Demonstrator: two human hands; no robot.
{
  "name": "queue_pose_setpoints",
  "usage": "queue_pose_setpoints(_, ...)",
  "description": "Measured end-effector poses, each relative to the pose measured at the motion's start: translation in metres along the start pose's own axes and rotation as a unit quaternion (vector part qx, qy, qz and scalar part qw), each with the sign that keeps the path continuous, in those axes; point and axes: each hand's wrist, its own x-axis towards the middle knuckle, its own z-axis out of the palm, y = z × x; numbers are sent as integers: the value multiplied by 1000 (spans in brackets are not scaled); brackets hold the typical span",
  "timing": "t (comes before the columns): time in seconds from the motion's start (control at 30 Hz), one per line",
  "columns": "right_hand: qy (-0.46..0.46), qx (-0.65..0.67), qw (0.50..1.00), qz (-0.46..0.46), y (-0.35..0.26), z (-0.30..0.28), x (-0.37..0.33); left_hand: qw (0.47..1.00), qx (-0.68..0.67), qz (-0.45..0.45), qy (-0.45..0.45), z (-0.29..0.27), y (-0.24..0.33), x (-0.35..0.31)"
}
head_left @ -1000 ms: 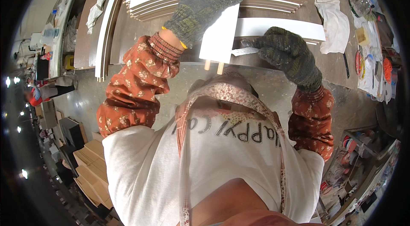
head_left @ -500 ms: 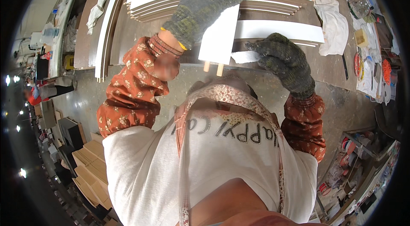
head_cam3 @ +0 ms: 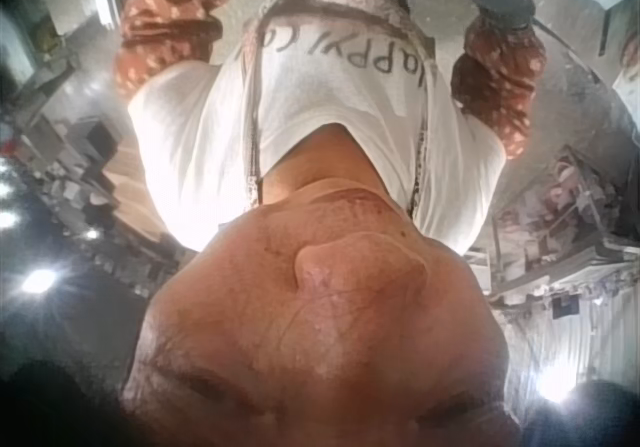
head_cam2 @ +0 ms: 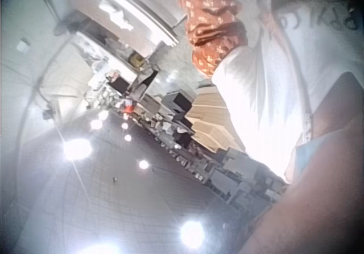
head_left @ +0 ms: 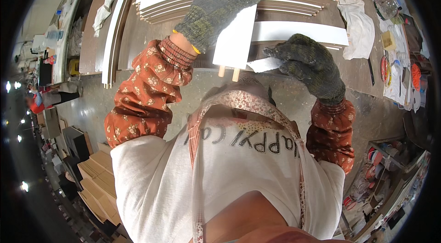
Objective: The person picks up white wooden slats from a stack on a workbench, wipes them down with a cloth, and places them onto a new stack.
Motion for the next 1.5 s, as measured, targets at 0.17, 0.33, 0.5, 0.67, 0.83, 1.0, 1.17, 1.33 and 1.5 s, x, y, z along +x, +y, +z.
queue_pose_setpoints(0.17, -12, -1, 999, 48, -3, -7, 5, 1000, -3, 14, 15, 0, -1, 0)
queue_pose_setpoints(0.33, 39, -55, 997, 20, -2, 4, 5, 1000, 7, 6, -9, -2, -1, 0)
queue_pose_setpoints(0.5, -10, -1, 997, 73, -12, -9, 13, 999, 30, 3, -15, 1, -1, -1)
queue_pose_setpoints(0.67, -6, -91, 996, 21, -8, -4, 17, 998, 32, -18, -43, -3, 2, 1)
queue_pose_setpoints(0.83, -51, -232, 964, -122, -2, -14, 18, 1000, 22, -8, -13, -3, 2, 1)
queue_pose_setpoints(1.0, -8, -115, 993, -23, -6, -5, 16, 999, 42, -17, -14, 2, 1, 2)
queue_pose_setpoints(1.17, -5, -110, 993, 50, -14, -12, 11, 999, 22, -5, -25, -2, 2, -1)
queue_pose_setpoints(1.33, 113, 283, 930, 206, -16, 9, -5, 994, -59, -78, -43, -9, 18, 7)
queue_pose_setpoints(1.5, 101, 60, 990, 71, -15, 5, 2, 512, -805, -286, 91, 12, 14, 4)
